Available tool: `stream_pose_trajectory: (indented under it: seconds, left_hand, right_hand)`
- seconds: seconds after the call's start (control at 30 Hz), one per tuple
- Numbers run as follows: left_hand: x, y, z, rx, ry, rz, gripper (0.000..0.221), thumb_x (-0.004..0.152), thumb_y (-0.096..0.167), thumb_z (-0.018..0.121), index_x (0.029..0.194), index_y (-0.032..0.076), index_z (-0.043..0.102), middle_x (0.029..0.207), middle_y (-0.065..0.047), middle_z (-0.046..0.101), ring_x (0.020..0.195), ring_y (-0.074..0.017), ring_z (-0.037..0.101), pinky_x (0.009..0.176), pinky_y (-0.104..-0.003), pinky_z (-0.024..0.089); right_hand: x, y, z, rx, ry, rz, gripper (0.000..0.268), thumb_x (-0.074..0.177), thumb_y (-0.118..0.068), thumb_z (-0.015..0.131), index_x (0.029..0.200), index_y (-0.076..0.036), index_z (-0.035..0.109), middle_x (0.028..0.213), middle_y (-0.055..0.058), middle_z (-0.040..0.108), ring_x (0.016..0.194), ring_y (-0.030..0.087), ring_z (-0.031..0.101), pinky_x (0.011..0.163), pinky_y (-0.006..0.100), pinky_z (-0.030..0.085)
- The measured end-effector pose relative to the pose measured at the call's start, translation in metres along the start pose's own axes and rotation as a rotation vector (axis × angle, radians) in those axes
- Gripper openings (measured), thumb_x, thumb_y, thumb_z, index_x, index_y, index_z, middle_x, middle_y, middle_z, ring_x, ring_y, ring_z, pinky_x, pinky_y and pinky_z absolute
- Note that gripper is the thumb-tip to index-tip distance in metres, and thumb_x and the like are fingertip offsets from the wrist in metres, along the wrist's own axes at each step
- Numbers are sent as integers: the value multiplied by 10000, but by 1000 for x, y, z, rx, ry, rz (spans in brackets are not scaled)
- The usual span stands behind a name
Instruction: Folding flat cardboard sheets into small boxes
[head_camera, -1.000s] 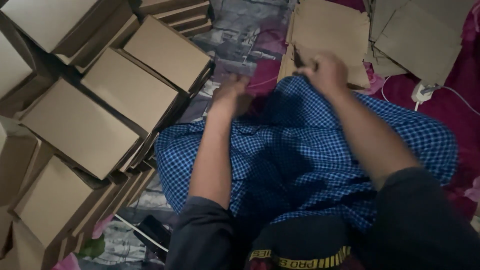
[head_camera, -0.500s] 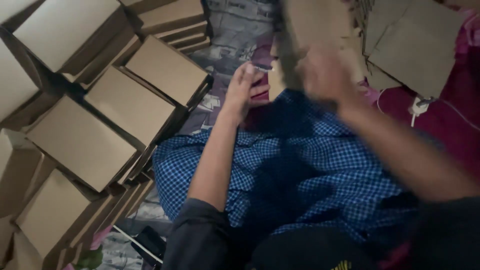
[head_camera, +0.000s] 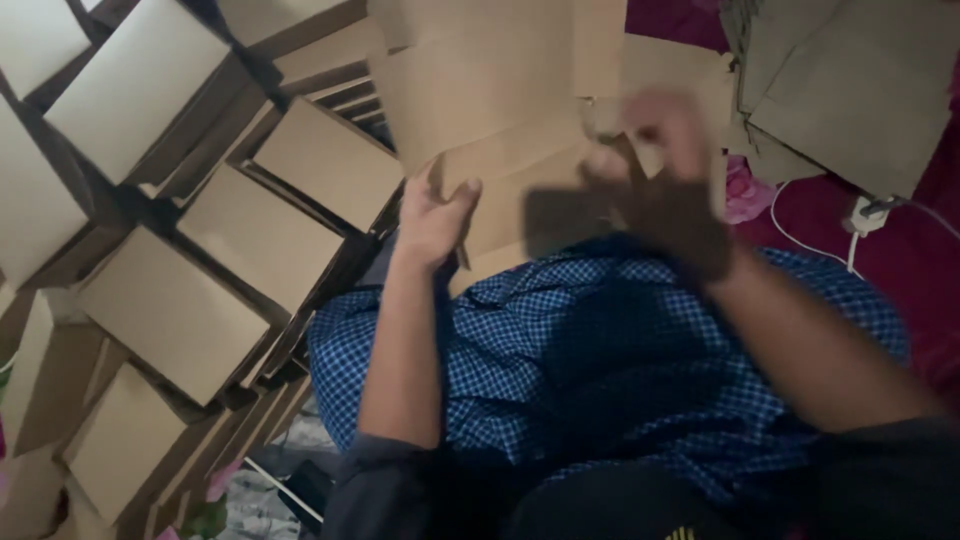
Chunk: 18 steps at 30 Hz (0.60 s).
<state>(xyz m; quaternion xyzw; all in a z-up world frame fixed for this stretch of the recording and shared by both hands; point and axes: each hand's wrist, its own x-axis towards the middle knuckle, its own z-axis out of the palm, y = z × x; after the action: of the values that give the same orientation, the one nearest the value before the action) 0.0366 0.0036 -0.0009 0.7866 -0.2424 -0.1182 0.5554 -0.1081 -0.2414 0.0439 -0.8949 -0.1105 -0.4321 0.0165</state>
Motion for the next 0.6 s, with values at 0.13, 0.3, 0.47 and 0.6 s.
stream_pose_trajectory:
  seconds: [0.13,0.3,0.47,0.6]
  left_hand:
    - [-11,-7,-9,51,-39,70,263,917,286,664,1088,96,725,1084,-68,755,1065,-245,703,941,-410,533]
    - [-14,-5,-2,-207,46,-267,386,840,338,789,1117,75,732,1147,-61,761,1073,-190,726,960,-334,601]
    - [-1,-55,5,-681,291,-494,609,749,119,851,1299,31,608,1150,-108,698,1023,-229,696,893,-365,611]
    - [2,-44,-10,-560,241,-264,490,793,235,823,1220,75,643,1108,-106,750,994,-236,738,922,-384,621]
  right_hand:
    - [19,29,-31,629,-82,912,326,1065,-79,674,1301,-75,451,1322,155,489,1236,307,516,985,409,518]
    - [49,45,-49,1088,-558,940,818,844,-100,725,1489,-96,222,1487,253,457,1372,409,526,1117,491,489]
    - [79,13,-55,591,-1178,1220,947,798,-57,779,1577,-220,266,1514,139,460,1248,368,558,1008,488,498]
    - [49,28,-38,508,-1176,1034,330,882,-82,592,1196,-117,687,1251,127,671,1085,318,624,835,453,498]
